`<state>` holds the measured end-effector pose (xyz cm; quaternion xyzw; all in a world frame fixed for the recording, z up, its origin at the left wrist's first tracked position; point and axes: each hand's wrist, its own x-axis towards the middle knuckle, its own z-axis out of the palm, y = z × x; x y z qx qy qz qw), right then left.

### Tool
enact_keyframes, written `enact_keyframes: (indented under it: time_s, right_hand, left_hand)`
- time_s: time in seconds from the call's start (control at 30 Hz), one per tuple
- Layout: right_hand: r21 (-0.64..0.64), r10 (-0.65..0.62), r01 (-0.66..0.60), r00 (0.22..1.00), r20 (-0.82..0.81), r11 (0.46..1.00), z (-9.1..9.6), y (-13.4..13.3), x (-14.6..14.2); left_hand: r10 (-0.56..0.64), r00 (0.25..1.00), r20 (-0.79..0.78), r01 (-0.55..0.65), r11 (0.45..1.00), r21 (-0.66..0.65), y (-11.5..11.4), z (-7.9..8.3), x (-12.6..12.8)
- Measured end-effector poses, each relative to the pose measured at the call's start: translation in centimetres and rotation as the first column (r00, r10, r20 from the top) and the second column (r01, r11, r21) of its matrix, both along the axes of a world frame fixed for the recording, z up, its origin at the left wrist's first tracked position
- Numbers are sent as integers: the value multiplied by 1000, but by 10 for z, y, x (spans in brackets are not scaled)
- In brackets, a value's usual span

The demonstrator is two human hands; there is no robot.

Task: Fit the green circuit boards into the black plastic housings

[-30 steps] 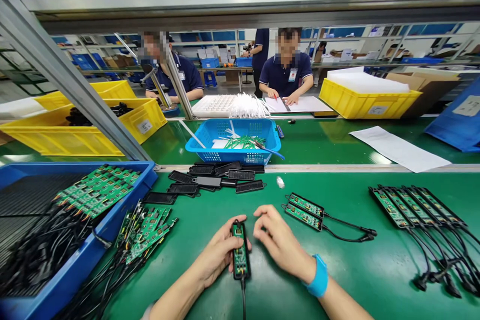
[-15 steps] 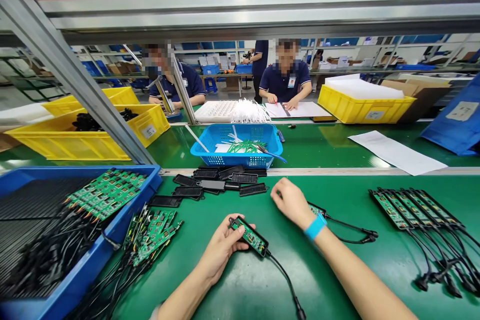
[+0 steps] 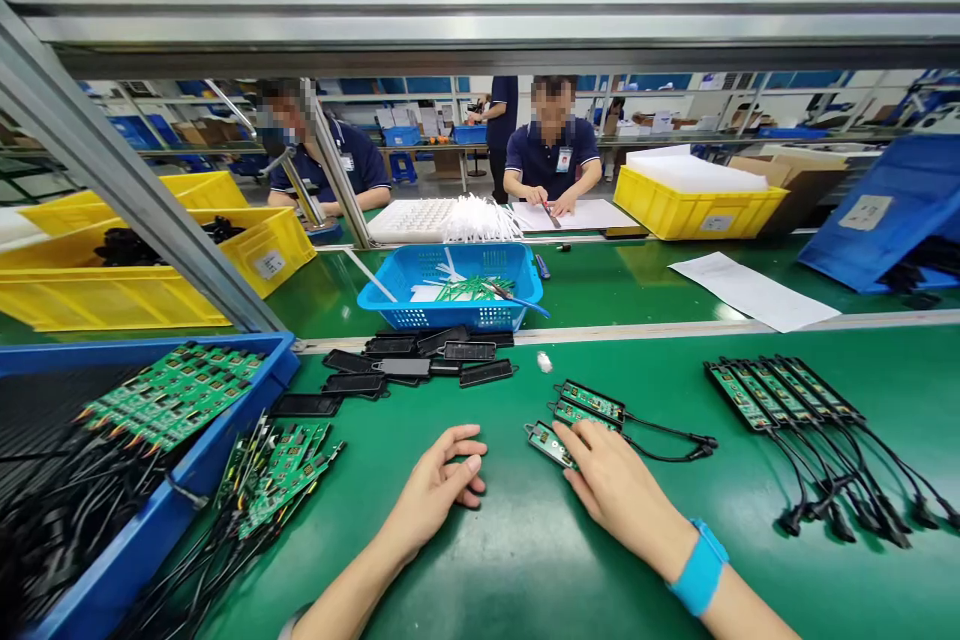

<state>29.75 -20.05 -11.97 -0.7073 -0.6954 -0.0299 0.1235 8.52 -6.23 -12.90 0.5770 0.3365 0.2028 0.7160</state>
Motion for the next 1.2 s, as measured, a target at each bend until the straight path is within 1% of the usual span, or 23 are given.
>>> enact_keyframes:
  time_s: [0.07, 0.13, 0.27, 0.33, 0.4, 0.43, 0.47, 0.5, 0.53, 0.57, 0.6, 0.63, 0.67, 0.7, 0.77, 0.83, 0.9, 0.93, 0.97, 1.03, 1.07, 1.13, 1.2]
  right_hand:
    - [-4, -24, 24, 999, 48, 1000, -3, -6, 15]
    - [27, -59, 57, 994, 95, 998, -6, -10, 25]
    - [91, -121, 108, 981, 148, 990, -13, -8, 35]
    - [93, -141, 128, 977, 158, 987, -18, -6, 38]
    - [117, -171, 152, 971, 170, 981, -25, -5, 44]
    - [142, -188, 164, 965, 180, 976, -30, -5, 49]
    - [176, -211, 177, 958, 195, 968, -35, -5, 56]
    - [212, -230, 185, 950, 212, 960, -40, -3, 63]
    - [245, -254, 196, 939, 233, 949, -45, -1, 71]
    - [268, -279, 209, 925, 259, 941, -48, 3, 78]
    - [289, -309, 227, 908, 282, 930, -49, 9, 83]
    - [316, -336, 240, 893, 298, 918, -48, 15, 85]
    - [333, -348, 243, 887, 305, 911, -44, 22, 83]
    - [344, -342, 234, 891, 298, 909, -37, 28, 77]
    - [339, -264, 173, 933, 244, 925, -22, 41, 54]
    - [331, -131, 80, 982, 136, 940, -11, 51, 21]
    - [297, -15, 9, 1000, 21, 955, -8, 57, -11]
    - [274, 26, -15, 999, -35, 962, -9, 58, -24]
    - [245, 56, -33, 995, -87, 969, -11, 58, -36]
    - [182, 94, -60, 978, -187, 982, -17, 55, -51]
    - [144, 107, -74, 966, -237, 987, -19, 54, -55]
    - [67, 127, -111, 933, -337, 992, -20, 50, -59]
    - [3, 141, -155, 892, -429, 988, -17, 48, -60]
  left_hand:
    - [-19, 1000, -10, 19, 1000, 18, 1, 0, -1]
    - [-36, 999, -22, 37, 999, 36, 1, -1, -1]
    - [-58, 997, -53, 63, 994, 90, 1, -5, 0]
    - [-56, 995, -81, 66, 989, 132, -1, -5, 1]
    - [-63, 988, -140, 92, 972, 214, -3, 1, -2]
    - [-90, 980, -179, 140, 946, 292, -3, 6, -6]
    - [-125, 965, -230, 209, 896, 392, -2, 14, -10]
    - [-149, 942, -301, 289, 816, 500, -1, 22, -17]
    - [-143, 909, -391, 367, 717, 592, 2, 32, -25]
    - [-98, 868, -487, 435, 621, 651, 5, 42, -34]
    - [-9, 815, -580, 487, 554, 675, 9, 51, -46]
    - [111, 746, -657, 517, 526, 675, 13, 60, -58]
    - [238, 661, -711, 527, 527, 667, 17, 66, -72]
    - [358, 567, -742, 521, 543, 659, 22, 71, -87]
    - [552, 394, -735, 476, 562, 677, 28, 74, -117]
    - [654, 254, -712, 438, 579, 688, 32, 71, -145]
    - [689, 165, -706, 410, 603, 684, 32, 66, -166]
    - [683, 145, -716, 399, 621, 674, 31, 63, -174]
    - [674, 142, -725, 387, 636, 668, 30, 61, -179]
    - [663, 170, -729, 351, 651, 673, 28, 59, -183]
    - [673, 192, -714, 329, 641, 693, 27, 59, -183]
    - [725, 221, -653, 284, 592, 754, 27, 62, -178]
    - [780, 196, -594, 278, 536, 797, 28, 68, -170]
